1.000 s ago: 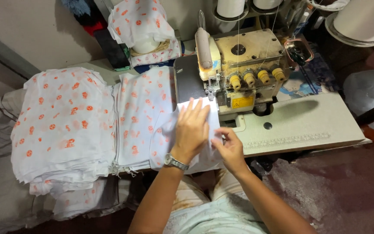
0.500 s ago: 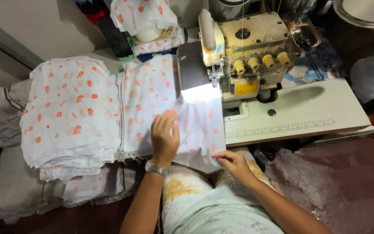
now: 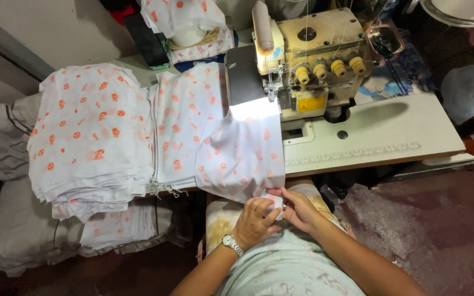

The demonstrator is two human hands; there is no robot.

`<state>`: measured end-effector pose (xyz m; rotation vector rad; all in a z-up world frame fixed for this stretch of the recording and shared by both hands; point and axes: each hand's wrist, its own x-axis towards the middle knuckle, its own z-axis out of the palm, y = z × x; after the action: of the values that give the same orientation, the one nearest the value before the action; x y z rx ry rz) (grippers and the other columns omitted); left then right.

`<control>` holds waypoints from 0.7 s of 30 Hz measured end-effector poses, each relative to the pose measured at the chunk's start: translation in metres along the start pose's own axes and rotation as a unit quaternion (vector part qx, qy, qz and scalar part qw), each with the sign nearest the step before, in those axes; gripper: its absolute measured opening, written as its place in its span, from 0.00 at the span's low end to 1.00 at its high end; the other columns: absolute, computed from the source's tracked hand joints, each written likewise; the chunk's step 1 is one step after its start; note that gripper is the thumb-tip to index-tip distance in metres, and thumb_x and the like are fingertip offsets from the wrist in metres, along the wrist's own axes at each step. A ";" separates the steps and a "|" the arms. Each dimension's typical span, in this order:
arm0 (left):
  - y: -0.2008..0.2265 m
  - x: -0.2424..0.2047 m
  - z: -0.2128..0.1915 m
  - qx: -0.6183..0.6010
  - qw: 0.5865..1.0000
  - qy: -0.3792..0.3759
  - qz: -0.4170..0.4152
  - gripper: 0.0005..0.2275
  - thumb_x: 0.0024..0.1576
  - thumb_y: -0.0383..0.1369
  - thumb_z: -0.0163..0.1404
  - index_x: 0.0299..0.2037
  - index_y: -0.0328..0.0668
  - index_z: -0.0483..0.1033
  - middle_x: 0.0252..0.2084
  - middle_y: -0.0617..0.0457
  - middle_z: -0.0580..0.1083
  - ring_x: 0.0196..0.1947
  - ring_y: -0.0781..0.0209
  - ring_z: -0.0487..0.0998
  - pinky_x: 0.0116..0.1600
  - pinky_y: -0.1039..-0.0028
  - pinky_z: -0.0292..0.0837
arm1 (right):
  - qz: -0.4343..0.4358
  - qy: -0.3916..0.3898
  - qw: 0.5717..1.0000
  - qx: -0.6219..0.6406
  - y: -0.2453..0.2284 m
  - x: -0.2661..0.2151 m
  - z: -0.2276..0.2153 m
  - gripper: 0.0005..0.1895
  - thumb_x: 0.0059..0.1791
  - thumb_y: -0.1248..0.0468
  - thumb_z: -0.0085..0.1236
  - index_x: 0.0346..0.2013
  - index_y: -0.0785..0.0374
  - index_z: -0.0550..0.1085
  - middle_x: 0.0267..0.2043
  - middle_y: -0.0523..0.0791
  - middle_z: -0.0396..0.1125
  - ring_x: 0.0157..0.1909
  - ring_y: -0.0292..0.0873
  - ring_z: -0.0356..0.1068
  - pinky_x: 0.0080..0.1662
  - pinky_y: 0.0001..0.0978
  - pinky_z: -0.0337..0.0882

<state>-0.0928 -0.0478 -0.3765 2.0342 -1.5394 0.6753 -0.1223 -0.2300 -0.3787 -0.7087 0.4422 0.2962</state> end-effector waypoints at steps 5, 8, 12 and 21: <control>0.008 0.031 -0.024 -0.005 0.998 0.055 -0.016 0.03 0.58 0.21 0.50 0.38 0.37 0.75 0.38 0.48 0.74 0.36 0.52 0.75 0.39 0.65 0.69 | 0.026 -0.002 0.999 0.036 0.004 0.003 -0.005 0.26 0.54 0.54 0.43 0.54 0.73 0.71 0.44 0.56 0.69 0.41 0.47 0.70 0.43 0.39 0.73; 0.008 0.036 -0.039 -0.067 0.994 0.072 -0.042 0.04 0.58 0.20 0.50 0.34 0.34 0.78 0.34 0.47 0.78 0.34 0.52 0.79 0.36 0.66 0.71 | 0.019 0.008 0.999 -0.032 -0.017 -0.014 0.012 0.27 0.53 0.53 0.42 0.54 0.74 0.72 0.46 0.56 0.69 0.45 0.48 0.70 0.45 0.40 0.74; 0.001 0.033 -0.054 -0.246 0.939 0.059 -0.234 0.16 0.49 0.12 0.47 0.44 0.35 0.78 0.41 0.44 0.79 0.42 0.52 0.80 0.52 0.69 0.79 | -0.064 -0.010 0.939 -0.338 -0.052 -0.042 0.038 0.19 0.52 0.59 0.43 0.52 0.63 0.76 0.35 0.52 0.76 0.32 0.43 0.74 0.36 0.29 0.75; -0.024 0.082 -0.109 -0.340 0.761 0.185 -0.520 0.05 0.52 0.28 0.58 0.36 0.35 0.83 0.20 0.55 0.74 0.21 0.72 0.66 0.27 0.80 0.66 | -0.332 0.001 0.883 -0.333 -0.039 -0.001 0.008 0.07 0.45 0.74 0.59 0.37 0.74 0.78 0.29 0.56 0.76 0.29 0.46 0.77 0.33 0.36 0.79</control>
<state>-0.0594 -0.0297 -0.2430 1.6454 -0.1801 0.0124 -0.1046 -0.2531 -0.3511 -1.4857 0.0614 -0.2245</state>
